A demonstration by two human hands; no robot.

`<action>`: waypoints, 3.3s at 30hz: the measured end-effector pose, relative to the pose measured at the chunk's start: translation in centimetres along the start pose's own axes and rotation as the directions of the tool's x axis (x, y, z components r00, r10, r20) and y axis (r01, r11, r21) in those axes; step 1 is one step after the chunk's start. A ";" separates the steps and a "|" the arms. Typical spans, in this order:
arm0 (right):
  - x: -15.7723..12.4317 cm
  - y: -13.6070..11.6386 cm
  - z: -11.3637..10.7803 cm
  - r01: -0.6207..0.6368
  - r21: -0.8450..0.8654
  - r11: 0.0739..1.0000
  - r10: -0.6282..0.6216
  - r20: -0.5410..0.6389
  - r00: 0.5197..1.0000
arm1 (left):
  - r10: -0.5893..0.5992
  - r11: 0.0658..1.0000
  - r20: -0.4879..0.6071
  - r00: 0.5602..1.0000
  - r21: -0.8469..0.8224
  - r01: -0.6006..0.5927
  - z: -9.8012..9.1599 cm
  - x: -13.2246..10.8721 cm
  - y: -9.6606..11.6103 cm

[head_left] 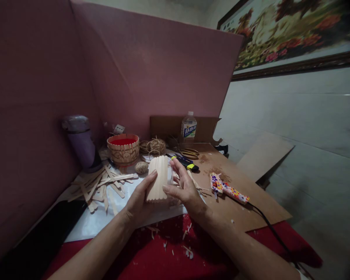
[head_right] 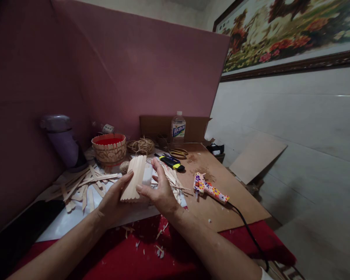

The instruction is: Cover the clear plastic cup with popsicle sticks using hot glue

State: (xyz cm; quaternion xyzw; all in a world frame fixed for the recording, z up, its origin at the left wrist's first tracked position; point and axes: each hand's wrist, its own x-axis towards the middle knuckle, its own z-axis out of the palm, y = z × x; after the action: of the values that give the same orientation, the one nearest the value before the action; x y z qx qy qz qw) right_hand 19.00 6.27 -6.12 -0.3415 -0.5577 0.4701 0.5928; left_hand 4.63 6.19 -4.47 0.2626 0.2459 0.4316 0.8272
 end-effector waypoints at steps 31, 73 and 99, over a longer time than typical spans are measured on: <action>1.2 -0.1 -0.7 0.038 0.064 0.997 -0.031 -0.108 0.994 | 0.234 0.922 0.055 0.971 0.306 -0.239 0.2 -0.8 -0.3; -11.6 -3.3 -13.2 0.029 -0.986 0.166 -0.069 0.018 0.997 | 0.456 0.755 0.162 0.875 0.451 -0.477 9.5 5.6 -5.2; -15.5 -3.1 -10.6 0.151 -0.942 0.301 -0.130 0.116 0.985 | 0.413 0.667 0.258 0.874 0.567 -0.483 8.4 5.8 -8.0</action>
State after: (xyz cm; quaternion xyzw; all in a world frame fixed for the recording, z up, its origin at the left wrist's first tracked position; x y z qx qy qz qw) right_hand 30.94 -8.00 -10.07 -0.5694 -0.7595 0.0044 0.3146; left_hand 17.56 5.26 -4.44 0.5922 0.2556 0.5024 0.5757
